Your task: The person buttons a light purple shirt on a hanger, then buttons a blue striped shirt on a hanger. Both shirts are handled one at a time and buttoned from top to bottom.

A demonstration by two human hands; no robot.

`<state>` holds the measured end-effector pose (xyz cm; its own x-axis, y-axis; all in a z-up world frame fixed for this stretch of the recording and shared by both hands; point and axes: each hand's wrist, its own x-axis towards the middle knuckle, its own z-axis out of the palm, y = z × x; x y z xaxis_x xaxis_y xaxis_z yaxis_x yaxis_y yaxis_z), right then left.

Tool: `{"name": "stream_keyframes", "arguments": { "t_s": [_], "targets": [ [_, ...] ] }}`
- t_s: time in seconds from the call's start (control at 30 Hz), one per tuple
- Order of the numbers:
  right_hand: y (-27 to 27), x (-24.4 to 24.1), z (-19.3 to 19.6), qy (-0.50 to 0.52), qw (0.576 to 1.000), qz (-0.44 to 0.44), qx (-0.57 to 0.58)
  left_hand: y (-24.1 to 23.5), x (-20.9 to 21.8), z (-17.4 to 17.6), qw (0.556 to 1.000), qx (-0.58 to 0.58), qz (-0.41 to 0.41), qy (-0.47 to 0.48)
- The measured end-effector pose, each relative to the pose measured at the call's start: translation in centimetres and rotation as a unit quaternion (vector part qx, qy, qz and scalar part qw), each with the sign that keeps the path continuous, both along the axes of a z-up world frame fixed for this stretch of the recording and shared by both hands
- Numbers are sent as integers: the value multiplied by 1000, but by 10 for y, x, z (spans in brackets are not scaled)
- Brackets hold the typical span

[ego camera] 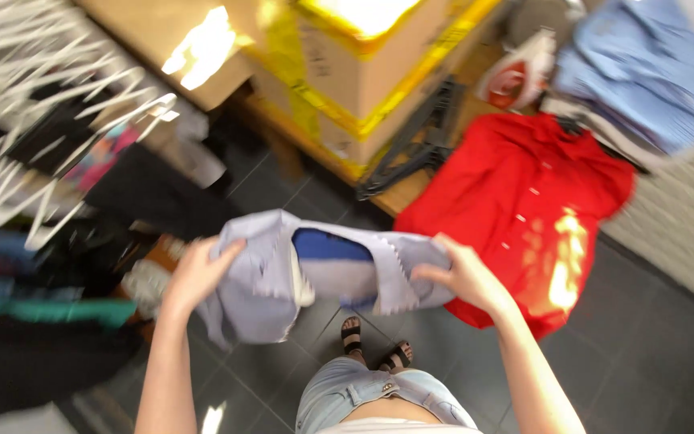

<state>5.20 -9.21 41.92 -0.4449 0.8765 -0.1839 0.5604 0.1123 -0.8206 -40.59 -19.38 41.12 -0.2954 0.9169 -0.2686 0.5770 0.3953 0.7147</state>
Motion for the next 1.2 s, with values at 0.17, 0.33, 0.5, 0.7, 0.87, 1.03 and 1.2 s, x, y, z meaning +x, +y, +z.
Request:
{"name": "stream_keyframes", "arguments": {
  "t_s": [0.17, 0.33, 0.5, 0.7, 0.87, 1.03, 1.2],
  "targets": [
    [-44, 44, 0, -30, 995, -38, -82, 27, 46, -43, 976, -124, -126, -124],
    [-78, 88, 6, 25, 973, -170, -152, 68, 108, -18, 897, -291, -144, -300],
    [-81, 155, -10, 87, 947, -309, 24, 131, 134, -59, 899, -241, -32, -364],
    [-13, 232, -17, 67, 895, -423, 124, 233, 247, 37, 910, -214, -86, -345],
    [73, 284, -47, 78, 879, -440, 168, 308, 322, 25, 929, -81, -257, -255],
    [162, 334, -66, 77, 869, -451, 190, 384, 392, -31, 939, 45, -296, -167],
    [228, 349, -134, 0, 868, -475, 143, 407, 459, -130, 934, 242, -262, 2]
  ]
}}
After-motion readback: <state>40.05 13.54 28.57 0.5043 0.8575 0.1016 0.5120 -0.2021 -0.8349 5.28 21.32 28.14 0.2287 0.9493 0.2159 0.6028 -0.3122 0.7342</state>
